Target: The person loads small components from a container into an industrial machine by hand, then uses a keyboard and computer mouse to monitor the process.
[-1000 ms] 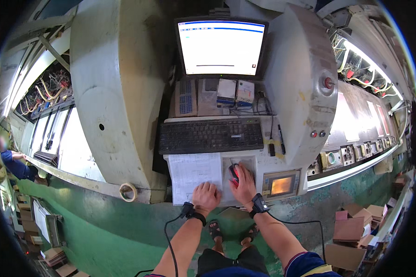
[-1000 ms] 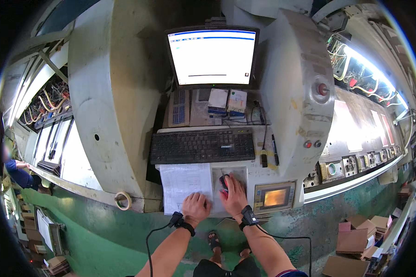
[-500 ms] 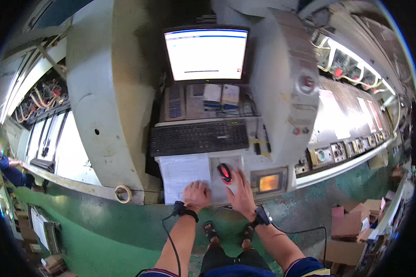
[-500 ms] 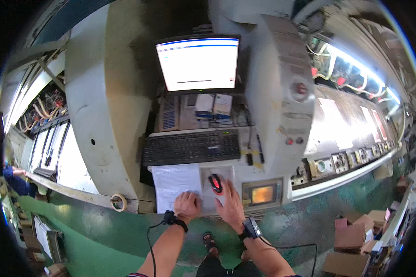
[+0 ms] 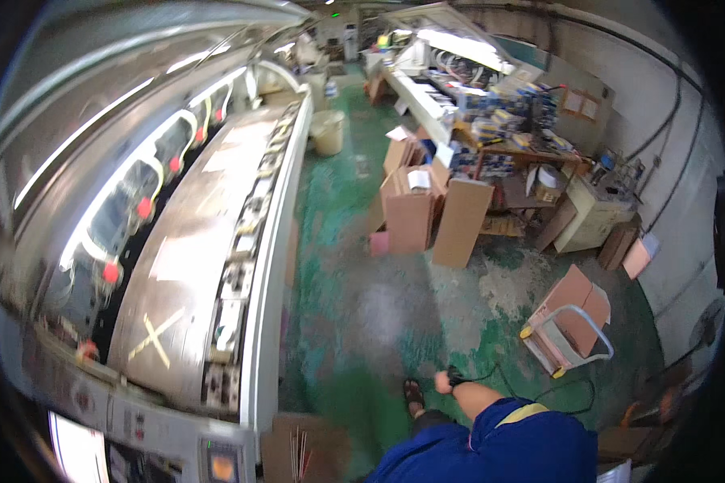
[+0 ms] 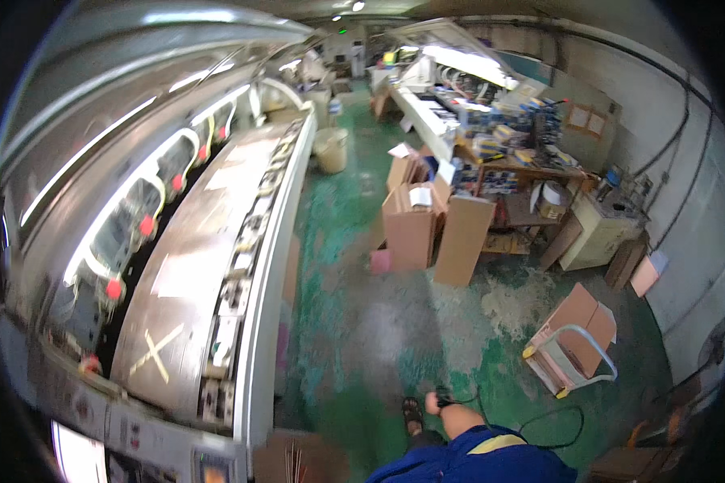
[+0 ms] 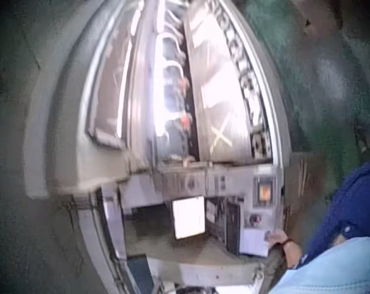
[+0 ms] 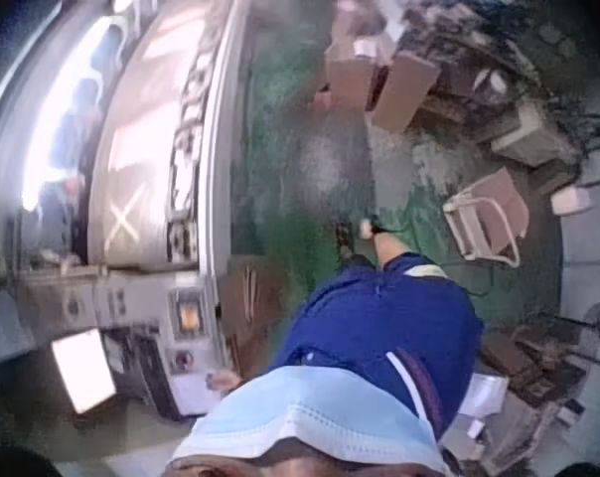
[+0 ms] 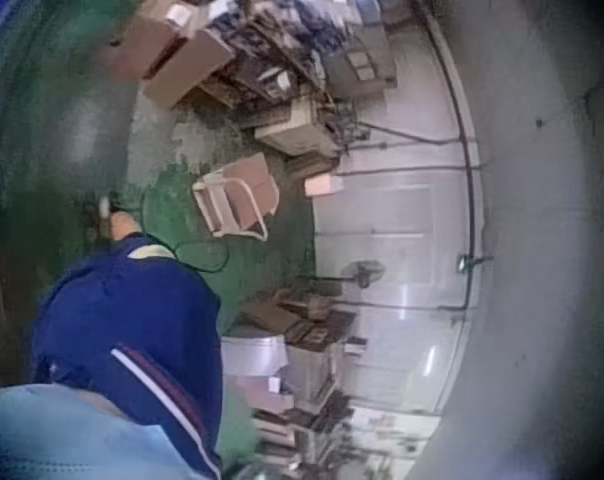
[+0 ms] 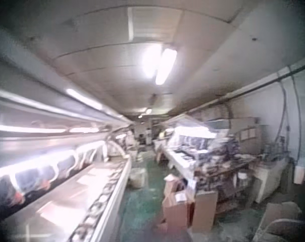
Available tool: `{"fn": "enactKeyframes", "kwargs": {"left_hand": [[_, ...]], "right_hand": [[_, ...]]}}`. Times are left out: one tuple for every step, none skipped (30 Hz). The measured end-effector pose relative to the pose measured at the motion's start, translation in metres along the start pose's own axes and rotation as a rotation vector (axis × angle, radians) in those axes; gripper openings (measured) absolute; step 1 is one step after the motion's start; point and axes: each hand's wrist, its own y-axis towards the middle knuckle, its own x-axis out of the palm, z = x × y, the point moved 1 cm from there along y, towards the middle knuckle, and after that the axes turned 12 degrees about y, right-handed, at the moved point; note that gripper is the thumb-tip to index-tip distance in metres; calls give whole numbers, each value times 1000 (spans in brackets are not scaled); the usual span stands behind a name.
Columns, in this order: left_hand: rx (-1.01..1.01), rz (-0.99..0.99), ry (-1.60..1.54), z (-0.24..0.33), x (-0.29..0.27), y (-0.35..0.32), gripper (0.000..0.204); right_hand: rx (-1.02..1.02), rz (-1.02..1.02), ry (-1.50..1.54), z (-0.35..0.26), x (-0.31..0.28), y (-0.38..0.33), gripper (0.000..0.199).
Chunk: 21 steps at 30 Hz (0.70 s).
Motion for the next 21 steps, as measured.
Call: {"fn": "enactKeyframes", "kwargs": {"left_hand": [[-14,-83,-62,52,3,11,15],[9,-170,-104,103,2,40,15],[18,-271,-182,152,8,59,14],[37,-380,-242,191,6,79,14],[67,-488,-314,228,13,111,14],[97,-603,-383,266,21,141,14],[126,-718,-477,314,38,178,14],[131,-832,-554,353,57,211,15],[132,-946,-630,395,73,237,15],[156,-853,-668,432,91,275,13],[187,-766,-710,465,107,313,13],[24,-961,-710,510,87,365,12],[-146,-1149,-693,548,69,411,12],[-178,-1105,-751,554,82,433,11],[-194,-1075,-806,564,107,458,11],[-131,-1023,-764,562,138,476,11],[-115,-1031,-768,561,172,489,11],[-259,-1063,-690,558,205,499,11],[-389,-1089,-601,564,232,511,12],[-328,-1079,-640,568,238,516,10],[-267,-1071,-676,571,239,521,10]], "right_hand": [[657,260,434,18,16,-7,39],[736,-1,867,48,5,-30,48],[729,5,885,82,23,-74,48],[618,-14,676,102,12,-100,43],[524,-24,472,124,-21,-95,40],[608,68,621,130,-32,-114,36],[717,160,752,156,-37,-137,33],[723,163,766,172,-47,-143,33],[796,312,1021,182,-59,-146,28],[874,463,1280,187,-71,-156,25],[867,464,1323,187,-79,-160,27],[858,464,1360,190,-83,-156,30],[751,504,1377,192,-88,-151,33],[620,544,1371,199,-96,-135,35],[589,453,1419,205,-100,-117,40],[527,435,1418,211,-125,-114,39],[522,294,1529,223,-134,-99,40],[422,352,1516,234,-138,-79,40],[405,368,1586,246,-155,-75,40],[359,389,1570,266,-169,-66,40],[312,406,1557,283,-176,-61,39]]}}
